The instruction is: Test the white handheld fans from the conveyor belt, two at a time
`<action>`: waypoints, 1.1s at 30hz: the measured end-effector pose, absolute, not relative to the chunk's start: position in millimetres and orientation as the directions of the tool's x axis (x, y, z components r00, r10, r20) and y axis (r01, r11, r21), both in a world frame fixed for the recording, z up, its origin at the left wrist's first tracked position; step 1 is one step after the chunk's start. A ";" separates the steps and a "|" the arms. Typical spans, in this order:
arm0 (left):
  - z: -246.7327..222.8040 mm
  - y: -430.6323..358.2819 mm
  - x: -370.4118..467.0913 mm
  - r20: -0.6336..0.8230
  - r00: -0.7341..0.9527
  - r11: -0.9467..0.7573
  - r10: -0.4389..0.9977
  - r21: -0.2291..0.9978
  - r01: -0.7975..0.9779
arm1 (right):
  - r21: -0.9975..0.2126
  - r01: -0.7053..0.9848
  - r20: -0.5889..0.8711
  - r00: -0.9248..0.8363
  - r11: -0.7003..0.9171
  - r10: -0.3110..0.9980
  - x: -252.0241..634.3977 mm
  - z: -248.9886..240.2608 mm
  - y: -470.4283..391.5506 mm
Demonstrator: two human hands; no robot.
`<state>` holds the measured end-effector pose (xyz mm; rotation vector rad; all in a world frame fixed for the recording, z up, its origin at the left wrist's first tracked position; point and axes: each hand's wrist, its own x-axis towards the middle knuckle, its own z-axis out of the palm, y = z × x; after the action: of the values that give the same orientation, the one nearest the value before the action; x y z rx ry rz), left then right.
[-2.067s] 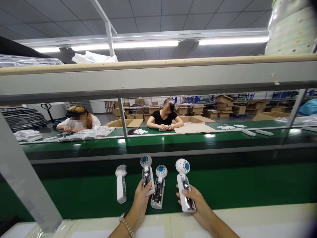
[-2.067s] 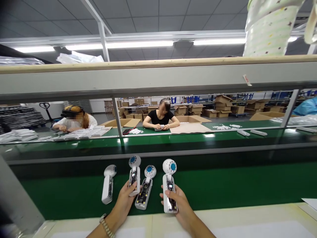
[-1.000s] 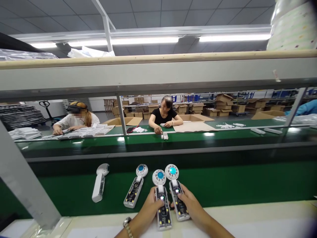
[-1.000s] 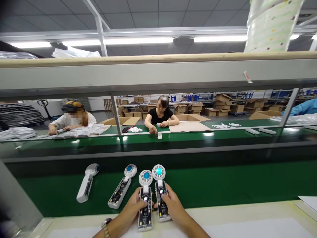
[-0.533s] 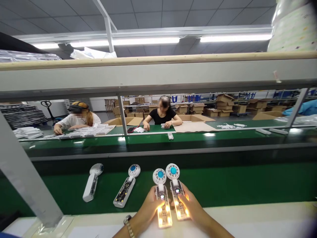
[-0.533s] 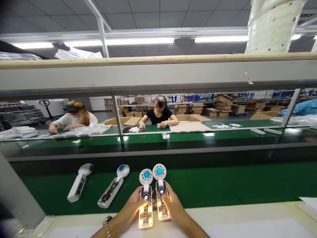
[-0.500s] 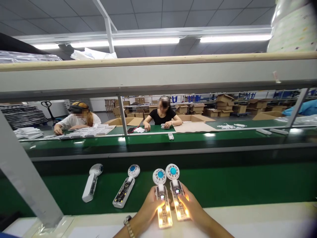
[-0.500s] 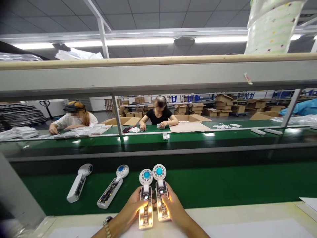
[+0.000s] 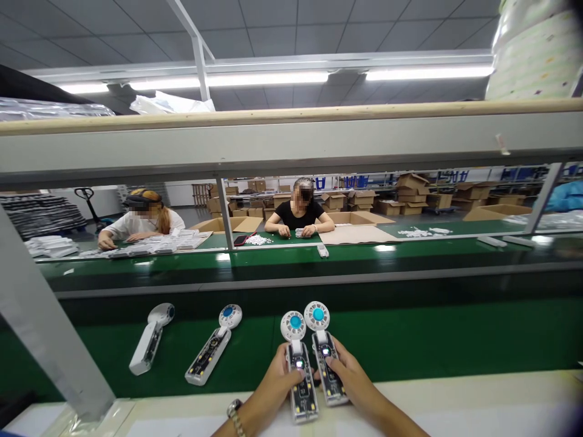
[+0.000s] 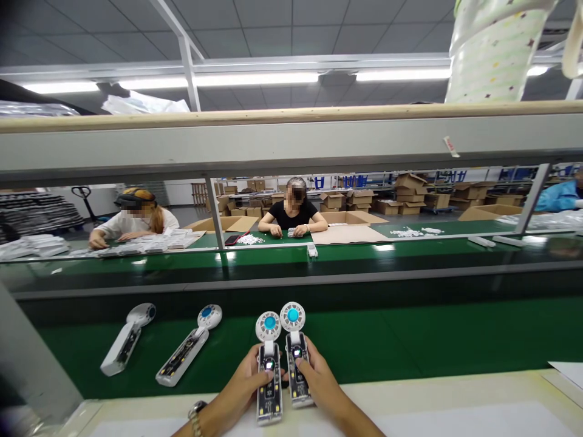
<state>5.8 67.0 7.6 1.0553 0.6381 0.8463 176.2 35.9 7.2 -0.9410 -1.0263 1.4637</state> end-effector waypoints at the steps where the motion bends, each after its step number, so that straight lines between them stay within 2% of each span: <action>1: 7.2 67.1 5.8 -0.042 0.544 0.239 0.838 0.924 -0.298 | -0.948 -0.313 -0.014 -0.125 -0.053 0.992 176.3 7.4 35.7; 9: 17.7 61.7 6.3 -0.030 0.554 0.231 0.832 0.927 -0.297 | -0.952 -0.285 0.172 -0.204 0.109 0.964 180.0 3.1 37.7; 18: 20.5 61.0 6.8 -0.020 0.572 0.242 0.820 0.918 -0.314 | -0.958 -0.282 0.103 -0.186 0.048 0.977 178.7 8.6 35.1; 33: 21.3 59.6 6.6 -0.028 0.565 0.248 0.825 0.916 -0.316 | -0.946 -0.313 0.149 -0.201 0.081 0.968 180.6 2.6 37.8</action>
<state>6.6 59.6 21.3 1.0483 0.5815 0.8398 180.6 37.8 2.6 -0.7809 -1.1862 1.4100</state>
